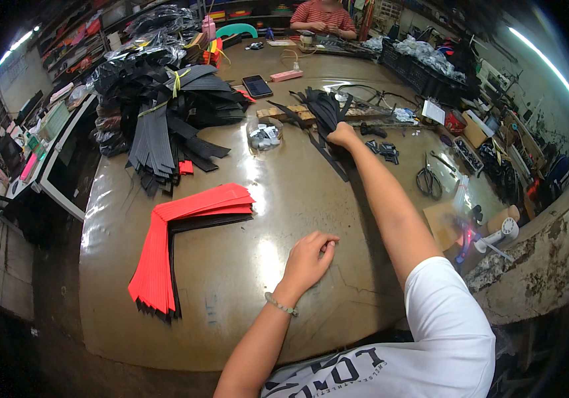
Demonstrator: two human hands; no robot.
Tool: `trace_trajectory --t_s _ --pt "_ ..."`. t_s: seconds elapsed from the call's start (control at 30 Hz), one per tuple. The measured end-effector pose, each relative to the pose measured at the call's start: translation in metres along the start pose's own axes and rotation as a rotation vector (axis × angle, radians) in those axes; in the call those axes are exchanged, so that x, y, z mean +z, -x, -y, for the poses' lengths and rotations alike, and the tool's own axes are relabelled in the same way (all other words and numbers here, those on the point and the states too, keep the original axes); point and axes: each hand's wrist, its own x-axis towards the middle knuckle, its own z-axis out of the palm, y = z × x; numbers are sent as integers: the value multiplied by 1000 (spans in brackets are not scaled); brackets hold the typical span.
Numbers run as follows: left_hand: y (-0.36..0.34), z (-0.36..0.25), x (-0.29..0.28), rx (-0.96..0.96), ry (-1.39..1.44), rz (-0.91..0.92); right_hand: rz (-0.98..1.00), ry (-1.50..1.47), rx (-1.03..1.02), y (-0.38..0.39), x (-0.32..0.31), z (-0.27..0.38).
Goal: The person cuts multiple red and black fabric strips into shorter pieces using scissors. They repeatedly pick up strips, cut them, and place the cut pieces on the table, then gather and stack the finished pieces.
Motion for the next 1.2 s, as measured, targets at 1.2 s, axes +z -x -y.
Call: trace_trajectory --t_s 1.2 --pt "-1 -1 -1 5 -20 4 -173 -32 -69 -19 11 -4"
